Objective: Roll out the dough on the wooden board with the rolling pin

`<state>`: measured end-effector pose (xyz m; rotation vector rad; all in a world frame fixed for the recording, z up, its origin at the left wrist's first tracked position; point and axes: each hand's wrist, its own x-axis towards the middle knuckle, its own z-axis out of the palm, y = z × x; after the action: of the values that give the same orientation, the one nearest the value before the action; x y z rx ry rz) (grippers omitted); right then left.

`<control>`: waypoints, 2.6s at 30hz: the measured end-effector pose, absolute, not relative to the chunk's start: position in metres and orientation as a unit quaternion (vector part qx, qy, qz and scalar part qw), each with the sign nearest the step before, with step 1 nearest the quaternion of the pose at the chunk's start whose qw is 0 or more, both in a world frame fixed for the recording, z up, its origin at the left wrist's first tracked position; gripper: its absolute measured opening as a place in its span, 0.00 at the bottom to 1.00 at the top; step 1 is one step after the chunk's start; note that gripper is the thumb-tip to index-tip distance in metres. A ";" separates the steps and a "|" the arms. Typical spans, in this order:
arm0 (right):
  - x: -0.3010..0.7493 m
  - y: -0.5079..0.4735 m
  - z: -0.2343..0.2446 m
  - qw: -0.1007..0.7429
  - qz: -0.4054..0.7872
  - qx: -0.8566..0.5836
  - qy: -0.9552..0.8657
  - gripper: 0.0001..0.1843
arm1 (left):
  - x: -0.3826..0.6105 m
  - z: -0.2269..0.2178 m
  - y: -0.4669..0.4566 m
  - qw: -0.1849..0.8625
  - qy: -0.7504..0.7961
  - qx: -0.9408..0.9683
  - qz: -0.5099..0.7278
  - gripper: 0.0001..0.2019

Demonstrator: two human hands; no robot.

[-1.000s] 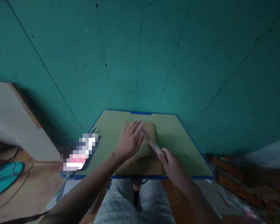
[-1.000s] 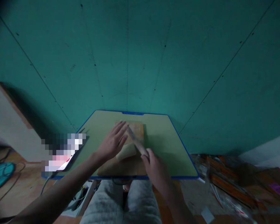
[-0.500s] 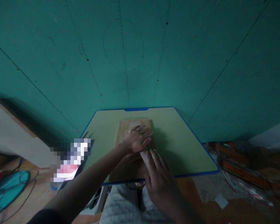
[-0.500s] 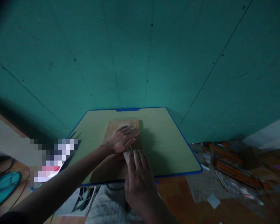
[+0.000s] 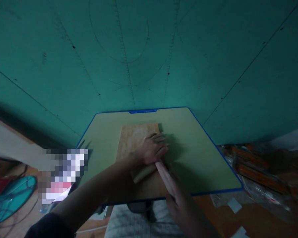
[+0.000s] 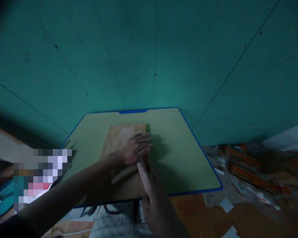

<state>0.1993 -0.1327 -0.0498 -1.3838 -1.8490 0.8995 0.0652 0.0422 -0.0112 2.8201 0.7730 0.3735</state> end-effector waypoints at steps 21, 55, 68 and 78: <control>0.210 -0.097 -0.005 0.184 0.111 -0.619 -0.756 0.20 | -0.037 0.010 -0.030 -0.058 0.487 0.792 0.363 0.15; 0.143 -0.112 0.008 -0.002 0.010 -0.665 -0.747 0.23 | -0.057 -0.031 -0.035 -0.020 0.465 0.865 0.187 0.25; 0.155 -0.089 0.001 0.043 -0.010 -0.665 -0.746 0.23 | -0.031 -0.020 -0.002 -0.053 0.463 0.869 0.169 0.21; 0.124 -0.146 -0.022 0.126 -0.064 -0.616 -0.775 0.27 | -0.083 -0.042 -0.045 0.015 0.419 0.888 0.190 0.22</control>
<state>0.1239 -0.1456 -0.0223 -1.7933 -2.2577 -0.1854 -0.0829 -0.0453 -0.0421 2.7625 1.3046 0.5925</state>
